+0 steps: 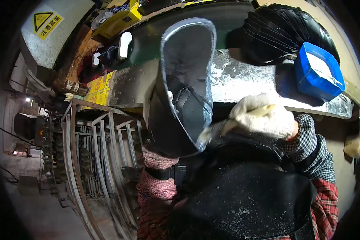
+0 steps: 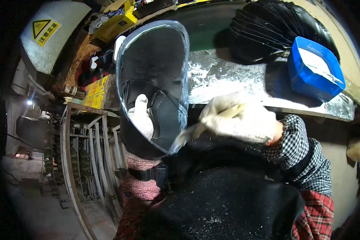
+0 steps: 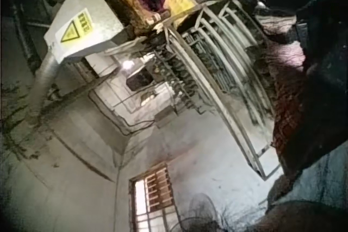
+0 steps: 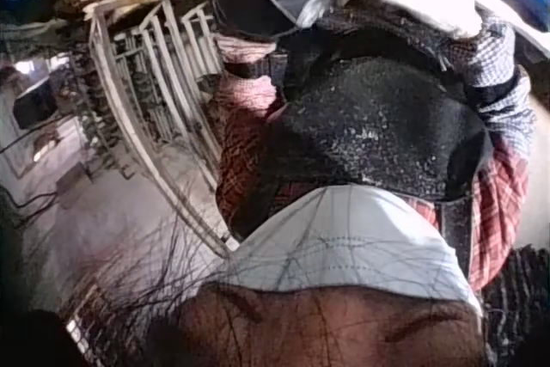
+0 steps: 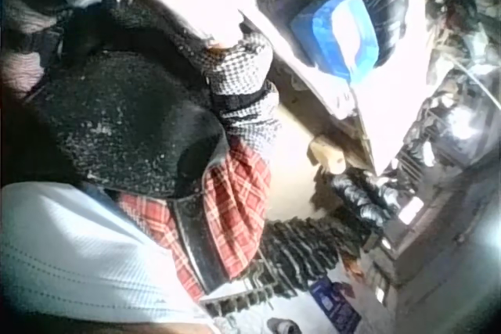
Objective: The person repeatedly picks up black shoe parts, applies a white substance from a blue container using a brush, and places the parts on a metal workbench. The process is repeated for multiple shoe parts throughout the clip.
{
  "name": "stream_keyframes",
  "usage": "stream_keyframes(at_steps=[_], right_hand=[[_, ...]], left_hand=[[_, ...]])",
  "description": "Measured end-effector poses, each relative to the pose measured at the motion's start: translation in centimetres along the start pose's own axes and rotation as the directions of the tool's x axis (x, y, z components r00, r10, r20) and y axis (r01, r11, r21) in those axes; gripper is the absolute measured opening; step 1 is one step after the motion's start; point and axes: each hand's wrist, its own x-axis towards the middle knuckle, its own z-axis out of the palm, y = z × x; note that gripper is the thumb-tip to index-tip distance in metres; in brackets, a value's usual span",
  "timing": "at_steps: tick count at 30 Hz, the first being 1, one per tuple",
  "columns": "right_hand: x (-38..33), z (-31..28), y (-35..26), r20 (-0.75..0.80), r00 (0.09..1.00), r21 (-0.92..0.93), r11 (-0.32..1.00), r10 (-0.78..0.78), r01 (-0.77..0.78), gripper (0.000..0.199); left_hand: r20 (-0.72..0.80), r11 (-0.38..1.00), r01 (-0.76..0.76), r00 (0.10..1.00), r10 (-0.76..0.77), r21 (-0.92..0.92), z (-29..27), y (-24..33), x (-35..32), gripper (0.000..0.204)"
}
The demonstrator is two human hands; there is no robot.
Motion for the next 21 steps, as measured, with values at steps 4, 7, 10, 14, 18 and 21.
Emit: stream_keyframes(at_steps=[4,7,10,14,18,21], right_hand=[[-0.9,-1.0,-1.7,-0.220,0.961,0.139,0.980,0.169,-0.140,0.020],[-1.3,-0.3,-0.7,-0.004,0.993,0.008,0.993,-0.115,0.115,0.019],[-1.1,-0.5,0.8,-0.112,0.994,0.026,1.000,0.009,-0.006,0.026],[-4.2,-3.9,3.1,-0.351,0.932,0.128,0.991,0.093,-0.051,0.025],[-6.0,-4.8,4.3,-0.415,0.869,0.142,0.963,0.268,-0.229,0.028],[-5.5,-4.7,3.4,-0.447,0.843,0.215,0.950,0.300,-0.225,0.034]], left_hand=[[-0.159,0.985,0.099,0.984,-0.076,0.144,-0.8,-1.1,-1.1,0.024],[-0.274,0.886,0.426,0.844,-0.462,-0.182,0.0,-1.8,-0.7,0.028],[-0.182,0.526,0.351,0.673,-0.717,-0.774,1.9,-1.4,0.5,0.015],[0.127,0.443,0.388,0.849,-0.512,-0.809,0.5,-9.4,-1.3,0.042],[0.018,0.943,-0.040,0.999,0.036,0.331,0.2,-15.6,5.5,0.038],[-0.171,0.764,0.282,0.959,-0.225,0.580,-0.5,-14.3,13.6,0.056]])
